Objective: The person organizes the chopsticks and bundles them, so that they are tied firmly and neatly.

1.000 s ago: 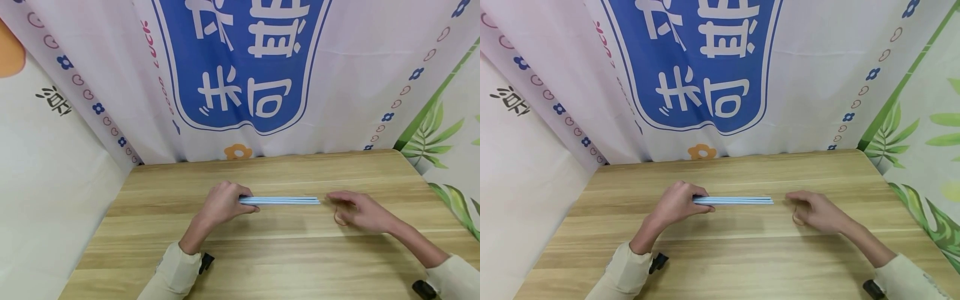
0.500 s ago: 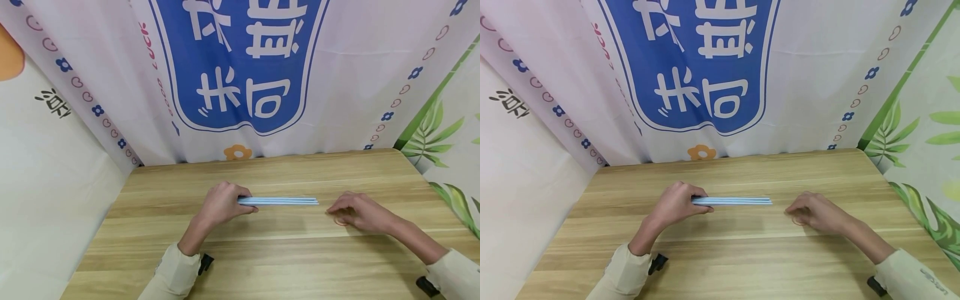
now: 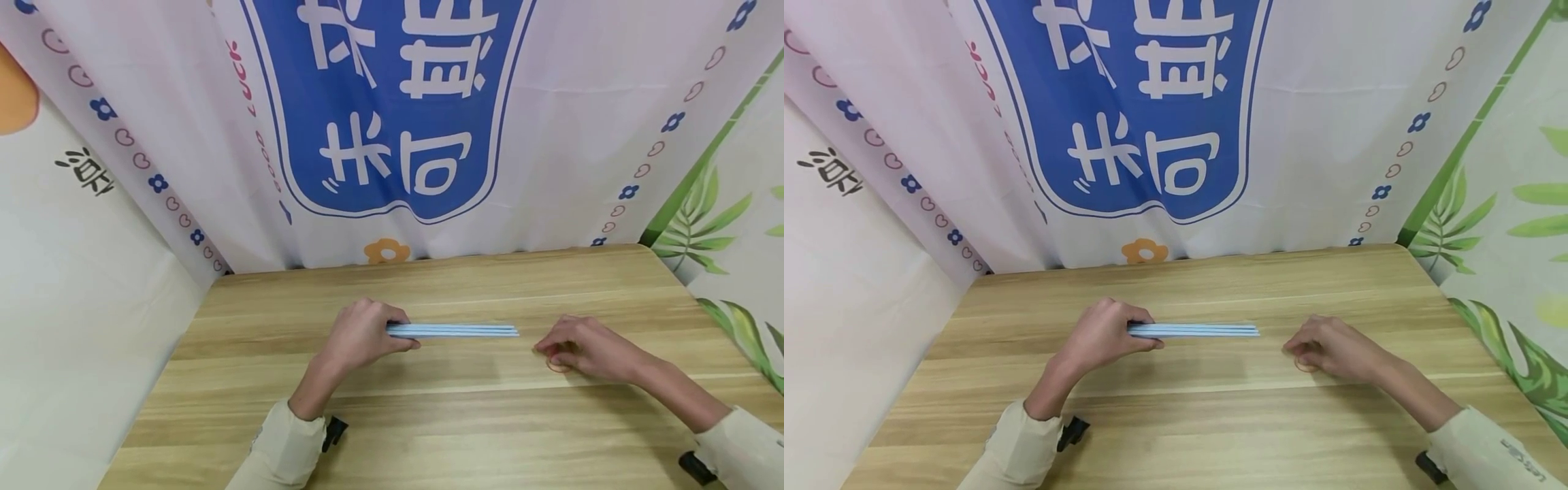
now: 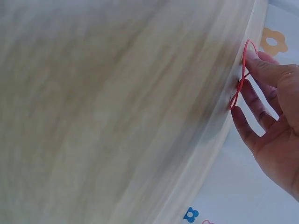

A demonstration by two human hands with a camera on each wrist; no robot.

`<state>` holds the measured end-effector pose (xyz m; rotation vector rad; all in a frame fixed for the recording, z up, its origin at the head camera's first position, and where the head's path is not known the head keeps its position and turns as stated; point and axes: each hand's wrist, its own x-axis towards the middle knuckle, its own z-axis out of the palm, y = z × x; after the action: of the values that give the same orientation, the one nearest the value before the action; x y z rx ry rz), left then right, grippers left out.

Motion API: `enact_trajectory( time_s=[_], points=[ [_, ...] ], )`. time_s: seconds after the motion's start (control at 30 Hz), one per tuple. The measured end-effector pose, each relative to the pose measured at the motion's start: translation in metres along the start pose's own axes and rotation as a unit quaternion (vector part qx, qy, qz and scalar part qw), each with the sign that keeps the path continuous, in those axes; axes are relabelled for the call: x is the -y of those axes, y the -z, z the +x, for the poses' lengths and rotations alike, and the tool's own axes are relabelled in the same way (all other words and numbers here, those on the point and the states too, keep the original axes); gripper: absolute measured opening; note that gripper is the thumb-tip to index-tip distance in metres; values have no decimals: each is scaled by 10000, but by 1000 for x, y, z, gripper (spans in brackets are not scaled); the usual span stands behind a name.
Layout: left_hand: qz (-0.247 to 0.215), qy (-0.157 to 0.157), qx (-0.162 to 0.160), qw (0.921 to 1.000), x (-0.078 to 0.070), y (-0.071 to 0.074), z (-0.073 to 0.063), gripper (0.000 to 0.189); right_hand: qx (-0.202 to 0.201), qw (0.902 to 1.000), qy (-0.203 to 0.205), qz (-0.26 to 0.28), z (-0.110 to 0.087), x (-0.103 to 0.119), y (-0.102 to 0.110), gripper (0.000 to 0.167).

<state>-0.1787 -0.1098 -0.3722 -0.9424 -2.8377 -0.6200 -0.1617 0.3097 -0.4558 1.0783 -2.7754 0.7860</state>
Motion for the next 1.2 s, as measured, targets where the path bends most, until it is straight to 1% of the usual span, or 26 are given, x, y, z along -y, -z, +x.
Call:
enact_trajectory(
  time_s=[0.13, 0.2, 0.27, 0.37, 0.5, 0.6, 0.7, 1.0, 1.2],
  points=[
    [-13, -7, 9, 10000, 0, 0, -1, 20, -18, 9995, -318, 74, 1, 4, 3, 27],
    [-8, -20, 0, 10000, 0, 0, -1, 20, -92, 9986, -485, 181, 3, 7, 7, 26],
    [-9, -19, -13, 10000, 0, 0, -1, 20, -249, 9970, -601, 407, 5, 11, 10, 27],
    [-16, -11, -20, 10000, -1, 0, -1, 20, -468, 9935, -665, 797, 9, 16, 14, 28],
    [-15, -24, -4, 10000, -1, -1, -1, 20, -639, 9844, -936, 1350, 15, 24, 17, 28],
    [6, -40, 20, 10000, -2, -1, -1, 21, -726, 9749, -1188, 1737, 21, 32, 19, 26],
    [11, -48, 45, 10000, -2, -2, -1, 21, -789, 9674, -1320, 2013, 27, 41, 22, 26],
    [-16, -63, 18, 10000, -3, -5, -1, 21, -803, 9463, -1521, 2739, 46, 74, 28, 30],
    [-7, -23, -32, 10000, -3, -7, -1, 21, -884, 9399, -1350, 3010, 53, 89, 25, 28]
  ],
)
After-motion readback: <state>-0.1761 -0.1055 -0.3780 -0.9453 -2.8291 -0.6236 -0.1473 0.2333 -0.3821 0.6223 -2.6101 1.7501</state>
